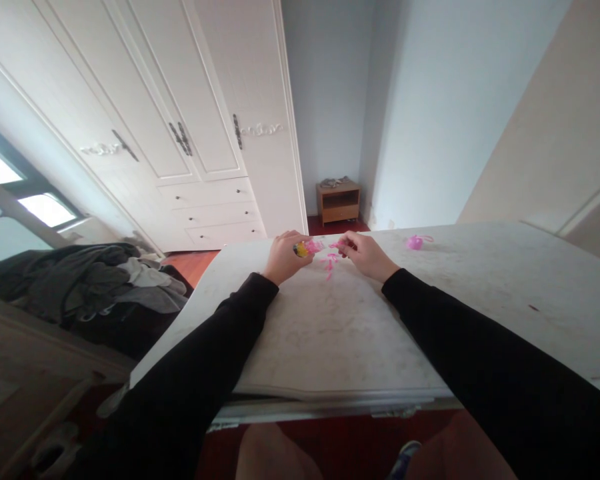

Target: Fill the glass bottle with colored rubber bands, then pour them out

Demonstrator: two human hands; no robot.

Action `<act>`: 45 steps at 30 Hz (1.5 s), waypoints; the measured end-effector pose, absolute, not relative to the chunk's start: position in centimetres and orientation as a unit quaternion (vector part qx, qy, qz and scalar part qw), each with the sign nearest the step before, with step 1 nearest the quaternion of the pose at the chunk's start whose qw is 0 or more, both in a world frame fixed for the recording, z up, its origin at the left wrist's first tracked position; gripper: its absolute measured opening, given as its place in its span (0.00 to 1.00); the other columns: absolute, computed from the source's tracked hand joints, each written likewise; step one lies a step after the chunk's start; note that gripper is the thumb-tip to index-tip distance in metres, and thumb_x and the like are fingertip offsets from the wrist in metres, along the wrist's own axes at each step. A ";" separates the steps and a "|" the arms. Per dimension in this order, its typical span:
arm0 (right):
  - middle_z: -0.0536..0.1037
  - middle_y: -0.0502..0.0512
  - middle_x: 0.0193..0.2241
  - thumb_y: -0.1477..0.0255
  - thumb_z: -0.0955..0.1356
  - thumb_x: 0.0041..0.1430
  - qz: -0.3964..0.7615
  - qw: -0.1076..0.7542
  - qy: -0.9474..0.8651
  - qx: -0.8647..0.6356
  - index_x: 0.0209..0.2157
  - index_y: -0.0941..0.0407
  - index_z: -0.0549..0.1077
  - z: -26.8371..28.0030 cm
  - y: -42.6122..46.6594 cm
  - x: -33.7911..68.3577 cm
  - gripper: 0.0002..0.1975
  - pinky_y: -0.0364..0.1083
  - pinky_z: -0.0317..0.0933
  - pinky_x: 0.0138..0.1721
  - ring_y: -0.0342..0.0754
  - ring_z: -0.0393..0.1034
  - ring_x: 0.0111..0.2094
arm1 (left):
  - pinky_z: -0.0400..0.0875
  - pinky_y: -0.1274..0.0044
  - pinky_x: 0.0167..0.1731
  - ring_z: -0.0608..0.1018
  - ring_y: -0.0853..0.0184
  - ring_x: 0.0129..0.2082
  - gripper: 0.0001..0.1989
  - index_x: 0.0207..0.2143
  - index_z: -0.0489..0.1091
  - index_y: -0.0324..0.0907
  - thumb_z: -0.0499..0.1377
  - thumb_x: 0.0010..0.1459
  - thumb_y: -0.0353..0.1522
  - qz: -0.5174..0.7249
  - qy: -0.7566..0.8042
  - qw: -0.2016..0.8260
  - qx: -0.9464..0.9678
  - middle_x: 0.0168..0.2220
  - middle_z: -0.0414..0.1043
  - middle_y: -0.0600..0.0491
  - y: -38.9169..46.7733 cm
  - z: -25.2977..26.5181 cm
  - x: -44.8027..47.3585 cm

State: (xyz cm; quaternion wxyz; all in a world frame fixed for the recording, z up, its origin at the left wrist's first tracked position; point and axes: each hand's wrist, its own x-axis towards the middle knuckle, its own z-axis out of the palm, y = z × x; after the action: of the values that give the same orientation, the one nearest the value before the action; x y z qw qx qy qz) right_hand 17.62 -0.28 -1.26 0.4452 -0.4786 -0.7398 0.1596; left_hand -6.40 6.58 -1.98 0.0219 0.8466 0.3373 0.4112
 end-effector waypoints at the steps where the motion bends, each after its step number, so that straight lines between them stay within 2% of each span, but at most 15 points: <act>1: 0.77 0.51 0.27 0.67 0.67 0.67 0.166 0.453 -0.733 -0.480 0.33 0.54 0.70 -1.2 -0.3 17.5 0.08 0.46 0.60 0.35 0.48 0.71 0.29 | 0.74 0.67 0.45 0.81 0.58 0.41 0.17 0.45 0.83 0.43 0.69 0.50 0.30 0.398 0.336 0.017 0.854 0.40 0.83 0.49 6.5 -2.0 -6.4; 8: 0.78 0.51 0.24 0.70 0.71 0.62 0.140 0.443 -0.737 -0.491 0.29 0.55 0.75 -1.1 -0.3 16.8 0.07 0.47 0.61 0.35 0.48 0.71 0.28 | 0.73 0.66 0.46 0.80 0.57 0.42 0.18 0.47 0.83 0.43 0.69 0.52 0.31 0.373 0.309 0.000 0.875 0.41 0.82 0.48 6.4 -2.1 -6.3; 15: 0.79 0.57 0.33 0.73 0.74 0.58 0.073 0.460 -0.744 -0.479 0.29 0.57 0.84 -1.2 -0.2 16.4 0.04 0.48 0.65 0.37 0.50 0.73 0.33 | 0.72 0.66 0.46 0.80 0.58 0.41 0.17 0.47 0.82 0.43 0.70 0.52 0.32 0.343 0.297 -0.005 0.891 0.40 0.82 0.49 5.8 -1.7 -6.0; 19: 0.80 0.53 0.27 0.76 0.75 0.54 0.085 0.462 -0.733 -0.492 0.28 0.56 0.81 -1.0 -0.7 15.9 0.02 0.47 0.63 0.36 0.48 0.73 0.31 | 0.72 0.66 0.45 0.80 0.59 0.40 0.17 0.46 0.82 0.43 0.70 0.52 0.31 0.345 0.277 -0.002 0.897 0.40 0.82 0.49 5.8 -1.7 -5.9; 23: 0.79 0.49 0.24 0.76 0.75 0.49 0.118 0.498 -0.700 -0.498 0.26 0.55 0.76 -0.7 -1.2 15.6 0.05 0.46 0.62 0.32 0.46 0.71 0.27 | 0.72 0.68 0.43 0.80 0.60 0.39 0.14 0.45 0.82 0.44 0.69 0.54 0.33 0.362 0.235 0.003 0.902 0.38 0.82 0.50 6.0 -2.0 -5.9; 27: 0.81 0.53 0.27 0.74 0.74 0.52 0.125 0.496 -0.714 -0.478 0.25 0.55 0.80 -0.6 -1.3 15.6 0.03 0.48 0.66 0.35 0.49 0.74 0.30 | 0.72 0.69 0.43 0.80 0.60 0.39 0.14 0.45 0.82 0.45 0.69 0.54 0.32 0.357 0.249 0.008 0.900 0.38 0.82 0.50 6.1 -1.9 -6.0; 32: 0.81 0.56 0.33 0.75 0.71 0.54 0.110 0.508 -0.719 -0.462 0.28 0.55 0.83 -0.6 -1.3 15.5 0.06 0.49 0.70 0.37 0.50 0.76 0.34 | 0.72 0.68 0.44 0.80 0.60 0.40 0.14 0.44 0.82 0.45 0.69 0.53 0.31 0.361 0.262 0.019 0.895 0.38 0.82 0.50 5.9 -1.6 -6.1; 37: 0.81 0.53 0.29 0.73 0.72 0.54 0.120 0.534 -0.696 -0.464 0.29 0.55 0.77 -0.5 -1.4 15.2 0.01 0.49 0.68 0.37 0.50 0.75 0.33 | 0.73 0.68 0.43 0.80 0.60 0.39 0.15 0.45 0.82 0.43 0.69 0.53 0.31 0.379 0.255 0.027 0.889 0.38 0.82 0.50 5.8 -1.6 -6.0; 40: 0.81 0.53 0.31 0.70 0.73 0.55 0.105 0.530 -0.700 -0.467 0.31 0.54 0.75 -0.5 -1.5 15.2 0.04 0.49 0.66 0.38 0.52 0.76 0.35 | 0.73 0.69 0.44 0.80 0.60 0.39 0.16 0.45 0.82 0.44 0.70 0.52 0.31 0.384 0.256 0.027 0.887 0.38 0.82 0.50 5.8 -1.7 -5.9; 45: 0.79 0.59 0.39 0.71 0.66 0.60 0.071 0.461 -0.750 -0.469 0.37 0.53 0.71 -0.3 -1.9 15.0 0.03 0.56 0.65 0.50 0.56 0.76 0.43 | 0.74 0.69 0.43 0.80 0.61 0.39 0.15 0.45 0.81 0.43 0.69 0.53 0.32 0.390 0.253 0.029 0.885 0.38 0.82 0.49 5.8 -1.6 -6.0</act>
State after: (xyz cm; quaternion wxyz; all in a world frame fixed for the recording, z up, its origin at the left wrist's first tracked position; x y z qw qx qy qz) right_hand 14.99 -1.87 -0.35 0.4606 -0.4688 -0.7504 0.0710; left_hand -5.97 5.75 -1.59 0.0292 0.8848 0.2526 0.3905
